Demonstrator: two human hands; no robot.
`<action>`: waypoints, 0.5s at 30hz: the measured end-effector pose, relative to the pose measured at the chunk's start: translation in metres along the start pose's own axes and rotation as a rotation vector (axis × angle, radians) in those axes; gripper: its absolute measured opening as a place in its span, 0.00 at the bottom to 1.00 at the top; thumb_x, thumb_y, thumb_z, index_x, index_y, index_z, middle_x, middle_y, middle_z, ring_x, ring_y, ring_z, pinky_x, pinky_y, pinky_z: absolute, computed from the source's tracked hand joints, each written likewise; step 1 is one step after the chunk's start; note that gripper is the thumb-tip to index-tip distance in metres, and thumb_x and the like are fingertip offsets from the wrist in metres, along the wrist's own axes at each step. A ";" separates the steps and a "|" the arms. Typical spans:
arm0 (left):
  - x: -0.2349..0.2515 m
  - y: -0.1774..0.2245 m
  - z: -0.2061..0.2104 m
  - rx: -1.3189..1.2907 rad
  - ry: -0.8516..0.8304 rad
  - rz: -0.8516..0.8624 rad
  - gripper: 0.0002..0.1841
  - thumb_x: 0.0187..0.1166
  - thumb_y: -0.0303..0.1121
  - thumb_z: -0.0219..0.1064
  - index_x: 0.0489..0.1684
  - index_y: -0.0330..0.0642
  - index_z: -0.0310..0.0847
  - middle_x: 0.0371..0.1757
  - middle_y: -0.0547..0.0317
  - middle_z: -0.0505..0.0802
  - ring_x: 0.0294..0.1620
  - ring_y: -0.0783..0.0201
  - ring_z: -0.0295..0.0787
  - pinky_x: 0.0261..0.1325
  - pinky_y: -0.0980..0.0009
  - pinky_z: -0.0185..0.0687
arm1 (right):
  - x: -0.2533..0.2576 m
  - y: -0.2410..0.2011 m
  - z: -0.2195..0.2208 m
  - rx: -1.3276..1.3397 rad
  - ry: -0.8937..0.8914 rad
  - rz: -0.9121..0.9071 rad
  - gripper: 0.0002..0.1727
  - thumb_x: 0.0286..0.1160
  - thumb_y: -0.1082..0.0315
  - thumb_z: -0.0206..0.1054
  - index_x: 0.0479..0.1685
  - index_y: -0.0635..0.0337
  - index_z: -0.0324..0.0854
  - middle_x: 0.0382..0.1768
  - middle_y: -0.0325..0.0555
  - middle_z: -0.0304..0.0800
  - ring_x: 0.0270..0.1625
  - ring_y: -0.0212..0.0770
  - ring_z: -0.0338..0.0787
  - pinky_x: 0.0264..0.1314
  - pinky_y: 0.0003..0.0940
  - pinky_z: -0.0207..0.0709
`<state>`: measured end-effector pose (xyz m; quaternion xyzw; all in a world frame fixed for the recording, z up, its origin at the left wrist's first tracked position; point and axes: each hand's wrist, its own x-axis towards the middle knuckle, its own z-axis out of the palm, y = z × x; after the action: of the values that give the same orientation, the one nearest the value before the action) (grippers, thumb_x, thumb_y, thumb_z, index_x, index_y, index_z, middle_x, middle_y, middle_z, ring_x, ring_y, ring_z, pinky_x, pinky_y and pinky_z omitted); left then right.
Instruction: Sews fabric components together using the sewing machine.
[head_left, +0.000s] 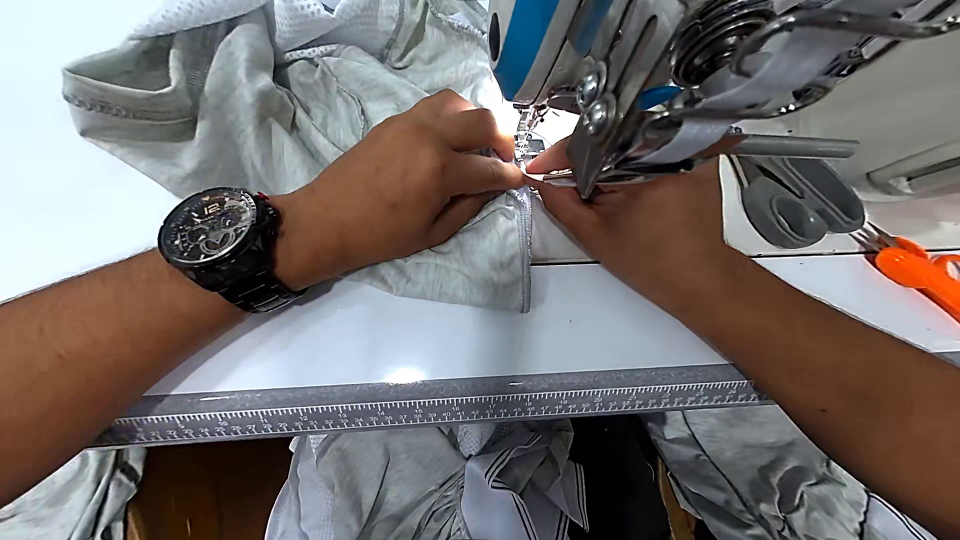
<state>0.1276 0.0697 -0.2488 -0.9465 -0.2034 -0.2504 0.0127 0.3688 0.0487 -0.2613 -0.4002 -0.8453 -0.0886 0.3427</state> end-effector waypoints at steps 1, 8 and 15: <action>0.001 -0.001 0.000 0.004 0.005 0.000 0.14 0.83 0.29 0.58 0.52 0.41 0.93 0.52 0.49 0.93 0.55 0.51 0.86 0.57 0.63 0.77 | 0.000 0.000 0.000 -0.006 0.005 0.004 0.09 0.79 0.61 0.68 0.42 0.49 0.94 0.35 0.44 0.96 0.35 0.43 0.92 0.35 0.43 0.75; 0.002 0.000 -0.001 -0.018 0.060 0.009 0.12 0.82 0.28 0.61 0.48 0.40 0.93 0.49 0.50 0.94 0.57 0.54 0.87 0.60 0.66 0.77 | -0.001 0.001 -0.004 -0.025 -0.031 0.026 0.11 0.78 0.56 0.68 0.46 0.49 0.93 0.35 0.44 0.96 0.36 0.44 0.93 0.34 0.45 0.76; 0.002 -0.001 0.000 0.022 0.034 0.019 0.11 0.82 0.29 0.60 0.44 0.37 0.91 0.47 0.47 0.93 0.59 0.47 0.85 0.61 0.59 0.76 | -0.044 -0.045 -0.046 0.188 -0.258 0.214 0.20 0.83 0.52 0.63 0.62 0.54 0.89 0.63 0.45 0.90 0.66 0.46 0.86 0.64 0.48 0.78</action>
<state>0.1291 0.0717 -0.2475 -0.9438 -0.1968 -0.2640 0.0291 0.3789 -0.0275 -0.2497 -0.4621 -0.8395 0.0796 0.2747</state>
